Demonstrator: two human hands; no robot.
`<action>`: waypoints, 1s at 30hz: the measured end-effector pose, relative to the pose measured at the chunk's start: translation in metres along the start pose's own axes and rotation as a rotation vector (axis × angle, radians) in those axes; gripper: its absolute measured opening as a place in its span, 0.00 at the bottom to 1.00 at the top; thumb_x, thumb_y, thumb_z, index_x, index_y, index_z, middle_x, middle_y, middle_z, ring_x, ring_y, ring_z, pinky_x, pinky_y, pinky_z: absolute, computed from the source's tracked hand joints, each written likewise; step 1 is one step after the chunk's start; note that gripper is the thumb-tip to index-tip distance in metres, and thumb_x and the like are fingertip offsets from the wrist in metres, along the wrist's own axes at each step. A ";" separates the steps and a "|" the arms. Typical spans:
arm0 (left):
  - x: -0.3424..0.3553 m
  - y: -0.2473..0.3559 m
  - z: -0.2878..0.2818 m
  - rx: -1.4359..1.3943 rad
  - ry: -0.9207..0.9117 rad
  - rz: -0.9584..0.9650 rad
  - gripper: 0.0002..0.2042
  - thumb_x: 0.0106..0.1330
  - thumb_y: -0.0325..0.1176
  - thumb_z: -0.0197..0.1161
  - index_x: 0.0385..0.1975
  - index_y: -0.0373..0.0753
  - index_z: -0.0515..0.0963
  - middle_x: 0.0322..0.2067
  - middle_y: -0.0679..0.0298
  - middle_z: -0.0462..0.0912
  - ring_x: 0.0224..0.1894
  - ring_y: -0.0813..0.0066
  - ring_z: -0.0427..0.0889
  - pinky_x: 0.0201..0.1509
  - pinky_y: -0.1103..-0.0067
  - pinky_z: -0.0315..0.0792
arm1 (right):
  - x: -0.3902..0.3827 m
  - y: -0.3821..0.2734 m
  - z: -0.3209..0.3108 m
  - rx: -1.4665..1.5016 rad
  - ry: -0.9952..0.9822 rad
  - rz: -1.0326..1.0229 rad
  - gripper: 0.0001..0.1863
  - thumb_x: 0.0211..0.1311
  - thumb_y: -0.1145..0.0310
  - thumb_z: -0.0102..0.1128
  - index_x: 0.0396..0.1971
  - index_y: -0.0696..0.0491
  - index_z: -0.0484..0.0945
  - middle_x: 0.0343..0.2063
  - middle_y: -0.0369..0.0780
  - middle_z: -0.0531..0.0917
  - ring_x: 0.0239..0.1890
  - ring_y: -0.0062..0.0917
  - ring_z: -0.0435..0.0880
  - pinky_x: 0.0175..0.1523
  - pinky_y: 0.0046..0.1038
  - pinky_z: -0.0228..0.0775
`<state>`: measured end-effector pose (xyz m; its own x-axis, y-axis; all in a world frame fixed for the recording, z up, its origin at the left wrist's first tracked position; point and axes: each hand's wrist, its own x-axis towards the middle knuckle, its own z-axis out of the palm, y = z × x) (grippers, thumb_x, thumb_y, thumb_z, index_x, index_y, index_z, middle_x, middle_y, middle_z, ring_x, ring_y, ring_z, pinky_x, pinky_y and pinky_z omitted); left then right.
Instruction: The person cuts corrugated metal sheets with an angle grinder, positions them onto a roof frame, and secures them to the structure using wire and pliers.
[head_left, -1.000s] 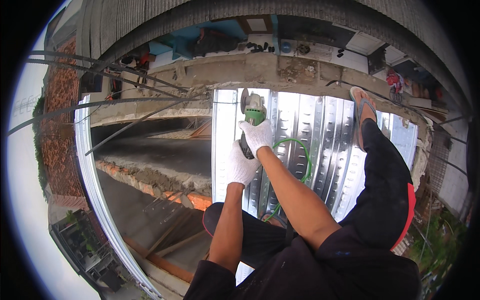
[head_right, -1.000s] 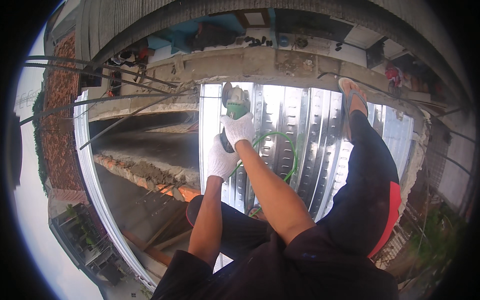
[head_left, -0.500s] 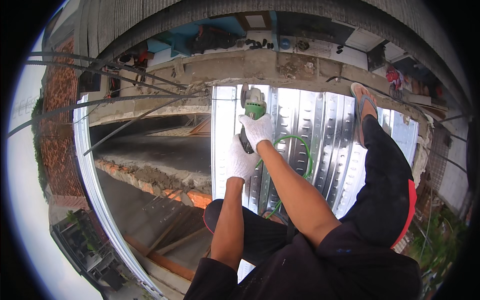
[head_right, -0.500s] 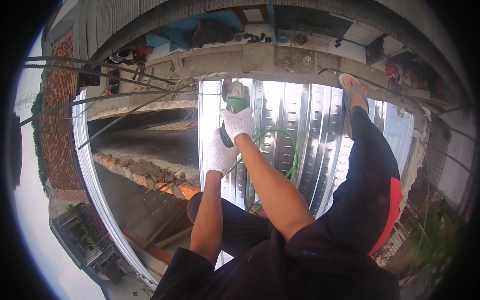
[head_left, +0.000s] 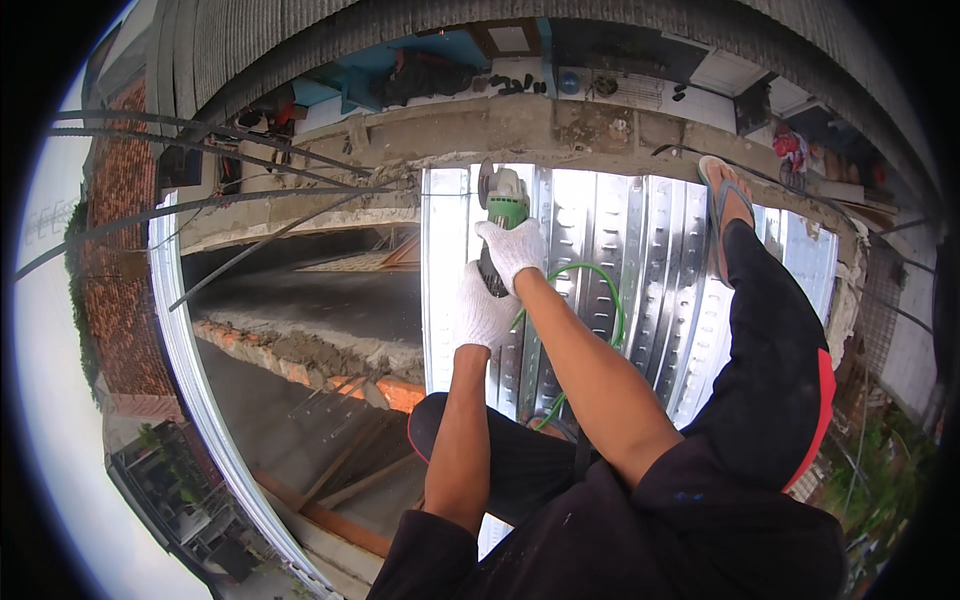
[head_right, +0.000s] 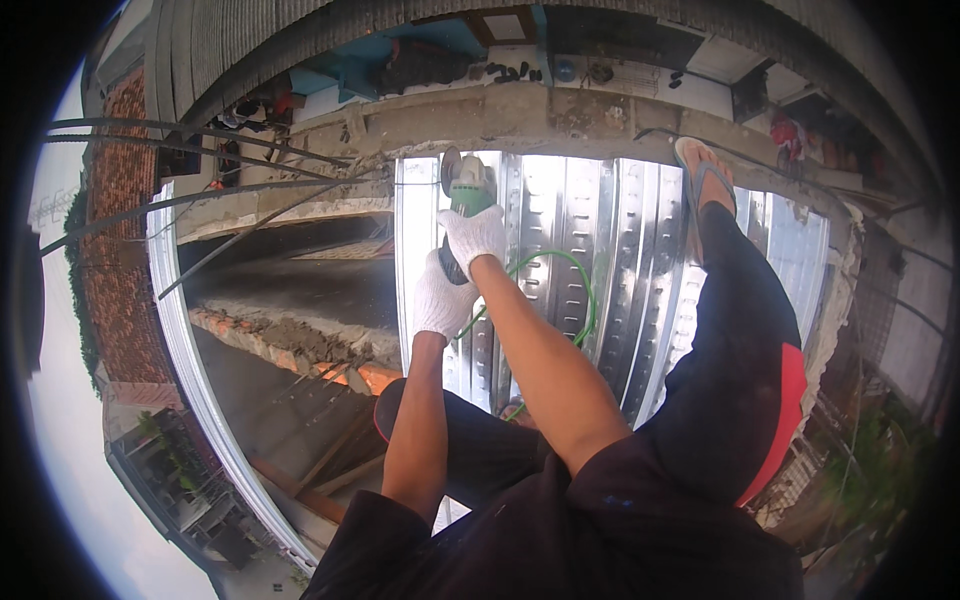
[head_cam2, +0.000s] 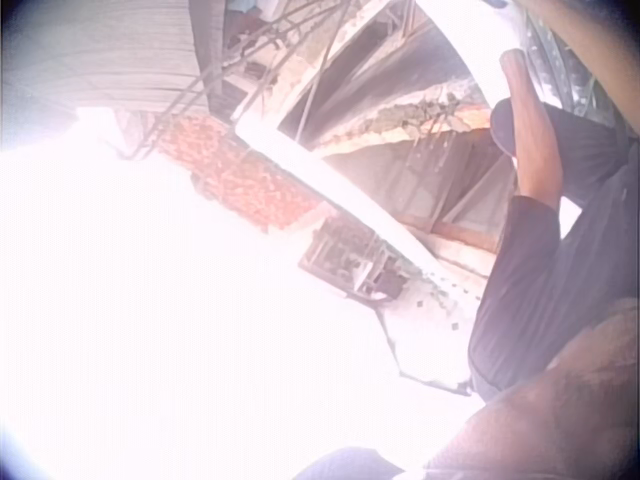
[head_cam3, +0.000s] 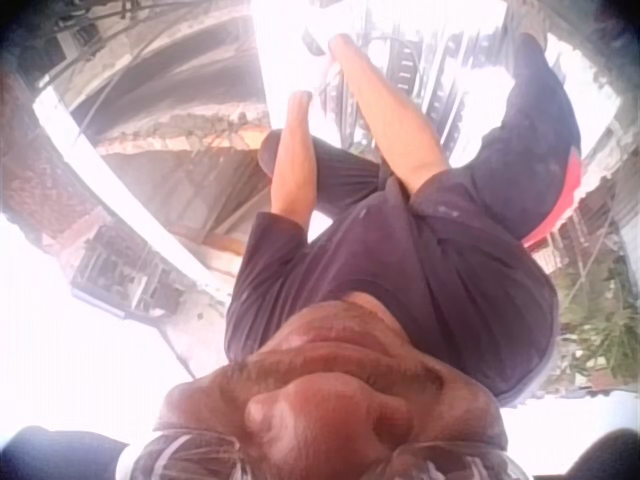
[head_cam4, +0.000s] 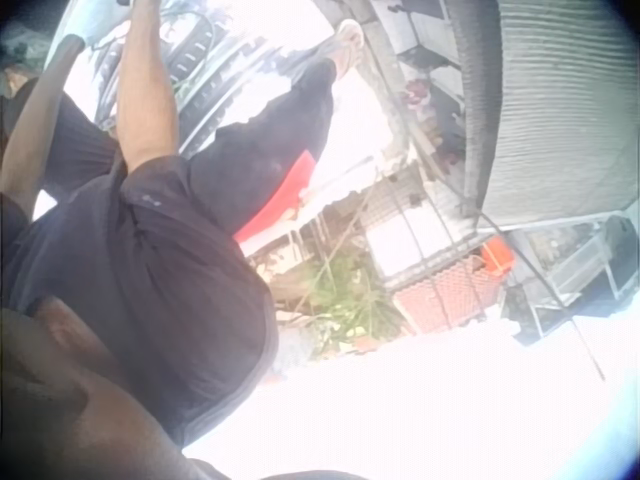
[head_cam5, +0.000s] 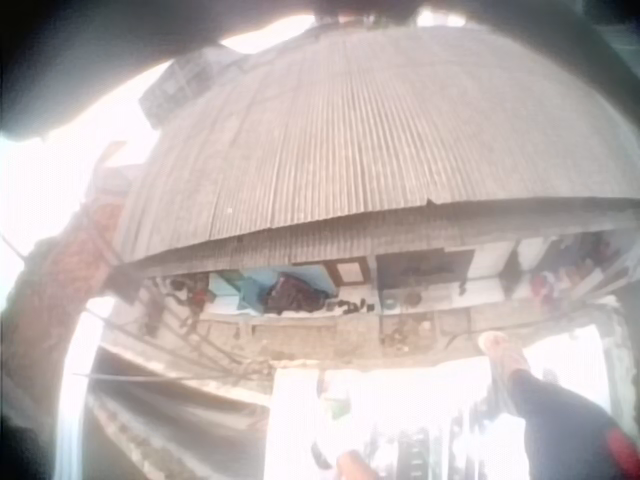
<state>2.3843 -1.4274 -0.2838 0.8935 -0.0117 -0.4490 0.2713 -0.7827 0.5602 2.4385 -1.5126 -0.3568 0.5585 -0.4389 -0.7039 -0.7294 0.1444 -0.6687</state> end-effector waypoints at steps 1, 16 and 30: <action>-0.001 0.002 -0.001 -0.011 -0.002 0.001 0.28 0.54 0.36 0.78 0.50 0.29 0.73 0.43 0.43 0.85 0.47 0.48 0.87 0.53 0.62 0.79 | 0.000 0.000 0.000 0.001 0.000 0.004 0.42 0.42 0.50 0.80 0.50 0.68 0.79 0.42 0.56 0.87 0.45 0.45 0.89 0.50 0.41 0.82; 0.001 0.005 -0.004 -0.006 -0.012 -0.003 0.25 0.54 0.32 0.75 0.49 0.29 0.74 0.41 0.43 0.85 0.45 0.48 0.87 0.53 0.63 0.78 | 0.005 0.002 0.005 0.018 0.001 0.019 0.42 0.42 0.50 0.79 0.51 0.68 0.78 0.42 0.57 0.87 0.45 0.44 0.90 0.49 0.40 0.82; 0.012 -0.001 -0.001 0.021 0.006 0.027 0.26 0.54 0.34 0.76 0.50 0.29 0.74 0.43 0.41 0.86 0.47 0.44 0.87 0.54 0.61 0.79 | 0.013 -0.001 0.010 -0.007 0.033 0.036 0.42 0.42 0.50 0.80 0.51 0.67 0.78 0.44 0.56 0.87 0.46 0.45 0.89 0.50 0.40 0.82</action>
<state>2.3952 -1.4260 -0.2887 0.9026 -0.0291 -0.4295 0.2394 -0.7953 0.5570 2.4506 -1.5094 -0.3674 0.5184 -0.4628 -0.7191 -0.7515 0.1547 -0.6414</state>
